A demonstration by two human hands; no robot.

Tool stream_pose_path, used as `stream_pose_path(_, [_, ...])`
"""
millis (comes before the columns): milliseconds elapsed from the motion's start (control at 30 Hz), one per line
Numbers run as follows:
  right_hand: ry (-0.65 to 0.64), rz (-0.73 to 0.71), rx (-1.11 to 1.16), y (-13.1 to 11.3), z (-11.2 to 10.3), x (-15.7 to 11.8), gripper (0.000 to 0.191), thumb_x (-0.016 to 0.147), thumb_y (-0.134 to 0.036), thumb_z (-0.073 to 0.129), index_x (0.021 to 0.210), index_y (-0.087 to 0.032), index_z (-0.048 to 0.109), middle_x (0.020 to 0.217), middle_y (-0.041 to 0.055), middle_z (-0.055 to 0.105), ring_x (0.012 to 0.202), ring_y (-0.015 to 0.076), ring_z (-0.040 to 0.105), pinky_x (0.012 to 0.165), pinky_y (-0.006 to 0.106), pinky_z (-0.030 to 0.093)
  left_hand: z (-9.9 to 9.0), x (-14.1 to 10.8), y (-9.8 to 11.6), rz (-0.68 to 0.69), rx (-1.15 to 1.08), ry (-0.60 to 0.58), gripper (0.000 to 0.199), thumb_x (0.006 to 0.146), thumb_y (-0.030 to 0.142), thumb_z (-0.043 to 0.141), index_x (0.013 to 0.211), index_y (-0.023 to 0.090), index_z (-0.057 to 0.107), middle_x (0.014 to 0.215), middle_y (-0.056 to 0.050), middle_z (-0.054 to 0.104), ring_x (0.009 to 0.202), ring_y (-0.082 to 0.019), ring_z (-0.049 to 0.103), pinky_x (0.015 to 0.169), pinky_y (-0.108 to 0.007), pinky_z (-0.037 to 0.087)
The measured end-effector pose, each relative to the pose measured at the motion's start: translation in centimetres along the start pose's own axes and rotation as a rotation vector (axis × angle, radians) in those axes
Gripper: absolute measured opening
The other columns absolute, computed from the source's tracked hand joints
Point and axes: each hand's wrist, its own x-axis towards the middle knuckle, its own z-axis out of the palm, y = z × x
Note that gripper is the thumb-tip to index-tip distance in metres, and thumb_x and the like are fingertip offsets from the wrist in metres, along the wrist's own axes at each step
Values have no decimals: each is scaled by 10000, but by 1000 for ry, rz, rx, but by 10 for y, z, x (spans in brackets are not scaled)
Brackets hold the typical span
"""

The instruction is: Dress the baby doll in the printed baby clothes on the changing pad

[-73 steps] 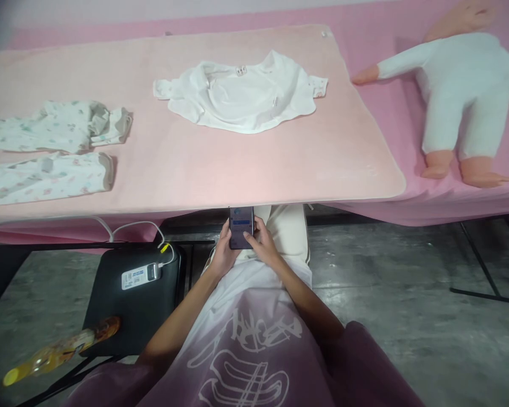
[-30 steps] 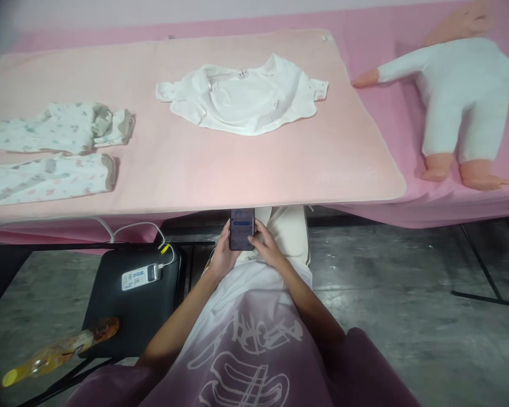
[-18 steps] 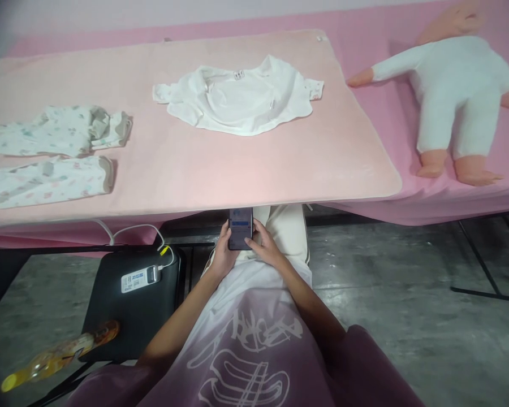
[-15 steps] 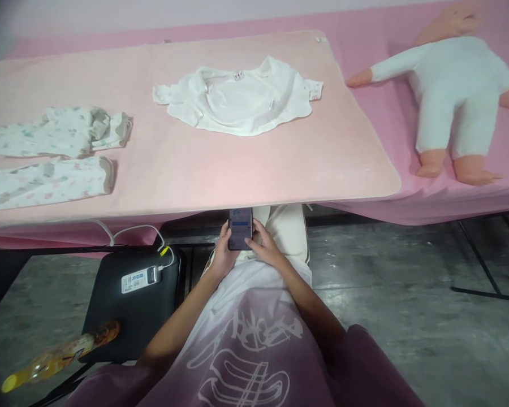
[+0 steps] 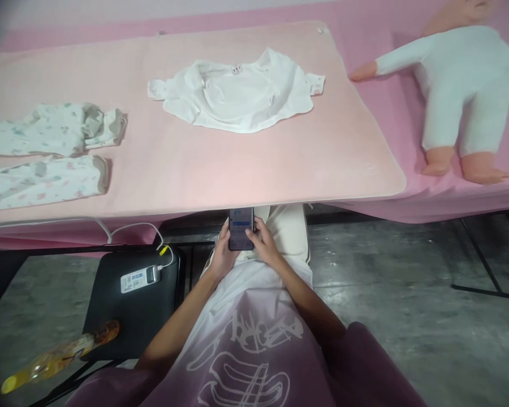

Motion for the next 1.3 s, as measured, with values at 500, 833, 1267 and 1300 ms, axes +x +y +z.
stream_pose_path(500, [-165, 3, 29, -3, -19, -4, 844, 1042, -634, 798, 1776, -311, 536, 1606, 118, 707, 1478, 334, 644, 1361, 532, 498, -16, 2, -7, 7, 89, -120, 1010, 830, 287, 1044, 1736, 343, 599, 1725, -134, 646, 1650, -379, 600, 1414, -551, 456])
stream_pose_path(833, [-161, -5, -14, 1, -18, -5, 905, 1036, -667, 800, 1804, -300, 491, 1631, 133, 679, 1501, 336, 632, 1381, 547, 474, -11, 2, -7, 14, 90, -32, 821, 878, 335, 1015, 1632, 341, 691, 1670, -108, 696, 1627, -364, 623, 1367, -513, 515])
stream_pose_path(1267, [-192, -2, -10, -1, -20, -6, 937, 1047, -664, 787, 1834, -281, 453, 1720, 143, 629, 1585, 336, 601, 1422, 545, 429, 2, 0, 2, -31, -31, 30, 583, 977, 511, 872, 1509, 304, 757, 1625, -69, 737, 1622, -343, 620, 1309, -467, 564])
stream_pose_path(1300, [-192, 7, -17, 0, -21, -6, 943, 1042, -670, 790, 1833, -279, 457, 1724, 143, 626, 1589, 337, 597, 1425, 547, 425, 2, 1, 1, -28, -26, 38, 577, 978, 513, 874, 1504, 306, 760, 1615, -65, 743, 1616, -335, 626, 1302, -454, 569])
